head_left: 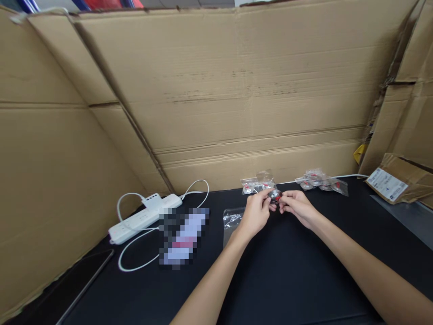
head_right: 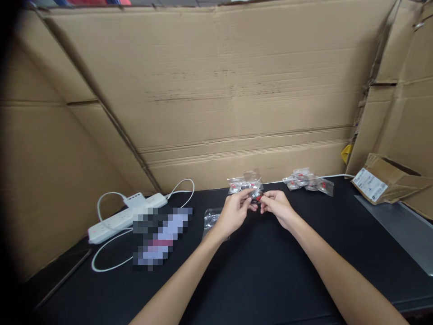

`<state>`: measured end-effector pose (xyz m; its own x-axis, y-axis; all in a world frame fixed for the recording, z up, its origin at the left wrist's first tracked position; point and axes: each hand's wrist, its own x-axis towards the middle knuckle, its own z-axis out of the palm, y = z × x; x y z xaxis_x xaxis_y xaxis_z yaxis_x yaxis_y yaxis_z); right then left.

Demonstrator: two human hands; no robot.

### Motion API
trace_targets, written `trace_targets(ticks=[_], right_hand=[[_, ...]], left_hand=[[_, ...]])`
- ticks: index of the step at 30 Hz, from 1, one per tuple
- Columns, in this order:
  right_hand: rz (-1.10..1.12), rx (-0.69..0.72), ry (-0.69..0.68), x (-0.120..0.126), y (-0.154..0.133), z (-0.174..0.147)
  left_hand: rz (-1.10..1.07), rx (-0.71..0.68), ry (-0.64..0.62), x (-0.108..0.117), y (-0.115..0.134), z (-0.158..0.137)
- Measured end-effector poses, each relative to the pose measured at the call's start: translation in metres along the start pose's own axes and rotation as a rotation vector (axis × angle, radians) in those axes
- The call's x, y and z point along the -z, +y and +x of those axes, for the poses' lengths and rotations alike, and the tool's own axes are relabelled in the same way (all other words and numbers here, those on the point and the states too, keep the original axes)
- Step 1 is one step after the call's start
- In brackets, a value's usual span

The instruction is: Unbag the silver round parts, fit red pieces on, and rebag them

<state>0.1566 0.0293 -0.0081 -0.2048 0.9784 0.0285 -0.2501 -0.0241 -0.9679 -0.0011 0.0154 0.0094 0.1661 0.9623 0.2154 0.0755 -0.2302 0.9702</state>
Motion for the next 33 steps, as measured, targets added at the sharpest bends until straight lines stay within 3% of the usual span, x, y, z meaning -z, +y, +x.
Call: trace_targets(ticks=[10,27,33], right_hand=[[-0.015,0.014,0.014,-0.002,0.003,-0.001],[0.034,-0.016,0.015,0.002,0.009,0.001],[0.125,-0.02,0.009,0.003,0.011,0.004]], left_hand=[[0.177,-0.098,-0.027,0.002,0.001,-0.001],[0.269,-0.116,-0.06,0.0,-0.001,-0.002],[0.407,-0.111,-0.038,0.004,0.001,0.002]])
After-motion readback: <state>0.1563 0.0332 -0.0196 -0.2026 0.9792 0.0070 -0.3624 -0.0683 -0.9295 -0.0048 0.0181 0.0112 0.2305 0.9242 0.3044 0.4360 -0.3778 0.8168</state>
